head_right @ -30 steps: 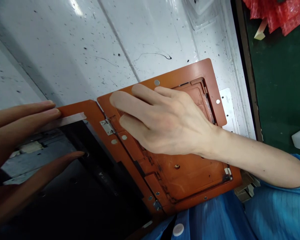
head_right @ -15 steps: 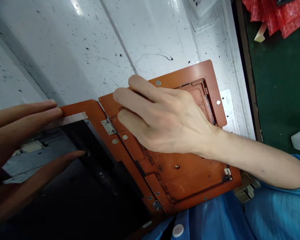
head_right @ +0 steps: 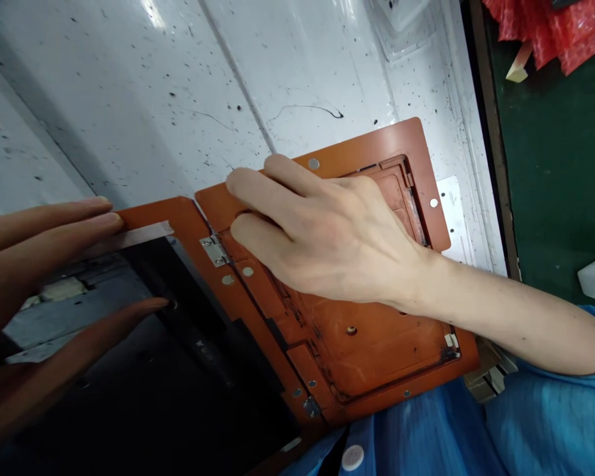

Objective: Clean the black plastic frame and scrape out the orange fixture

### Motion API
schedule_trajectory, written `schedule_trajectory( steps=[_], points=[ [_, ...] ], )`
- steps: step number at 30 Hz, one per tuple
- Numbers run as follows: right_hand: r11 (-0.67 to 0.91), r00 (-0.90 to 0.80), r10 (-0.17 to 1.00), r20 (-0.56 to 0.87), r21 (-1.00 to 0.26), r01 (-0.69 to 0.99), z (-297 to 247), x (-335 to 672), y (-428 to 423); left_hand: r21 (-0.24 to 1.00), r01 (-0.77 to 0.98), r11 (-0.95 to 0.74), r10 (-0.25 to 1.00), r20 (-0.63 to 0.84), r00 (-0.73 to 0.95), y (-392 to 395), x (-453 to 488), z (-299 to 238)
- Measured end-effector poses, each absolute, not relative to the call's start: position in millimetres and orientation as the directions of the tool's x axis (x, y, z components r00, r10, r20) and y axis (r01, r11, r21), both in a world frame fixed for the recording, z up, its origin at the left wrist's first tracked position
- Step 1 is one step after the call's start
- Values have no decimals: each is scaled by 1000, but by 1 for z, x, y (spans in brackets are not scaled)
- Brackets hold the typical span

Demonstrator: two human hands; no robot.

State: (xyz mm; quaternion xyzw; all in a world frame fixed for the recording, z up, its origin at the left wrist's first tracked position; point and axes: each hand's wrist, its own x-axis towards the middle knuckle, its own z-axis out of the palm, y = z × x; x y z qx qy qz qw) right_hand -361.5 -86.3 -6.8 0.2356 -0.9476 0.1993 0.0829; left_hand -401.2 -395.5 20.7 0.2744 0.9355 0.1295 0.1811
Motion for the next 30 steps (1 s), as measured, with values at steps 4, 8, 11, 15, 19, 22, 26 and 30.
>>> schedule_trajectory(
  steps=[4, 8, 11, 15, 19, 22, 26, 30],
  points=[
    [808, -884, -399, 245, -362, -465, -4, -362, -88, 289, 426, 857, 505, -314, -804, -385, -400, 26],
    [801, -893, -401, 203, -396, -449, 0, -364, -88, 338, 395, 854, 490, -269, -829, -393, -400, 21],
    [790, -898, -407, 165, -430, -437, 0, -365, -87, 314, 481, 819, 552, -199, -810, -414, -396, 10],
    [777, -901, -382, 203, -458, -433, -4, -366, -85, 278, 521, 807, 577, -183, -796, -436, -391, -8],
    [750, -878, -417, 234, -457, -478, -7, -364, -84, 285, 510, 811, 566, -165, -808, -438, -388, -20],
    [755, -873, -413, 261, -437, -488, -7, -364, -83, 294, 502, 813, 558, -152, -816, -437, -386, -25],
    [757, -858, -427, 286, -407, -512, -9, -364, -82, 310, 495, 812, 553, -138, -821, -440, -383, -26],
    [748, -814, -478, 330, -332, -574, -10, -365, -82, 322, 499, 805, 558, -125, -820, -437, -388, -18]
  ],
)
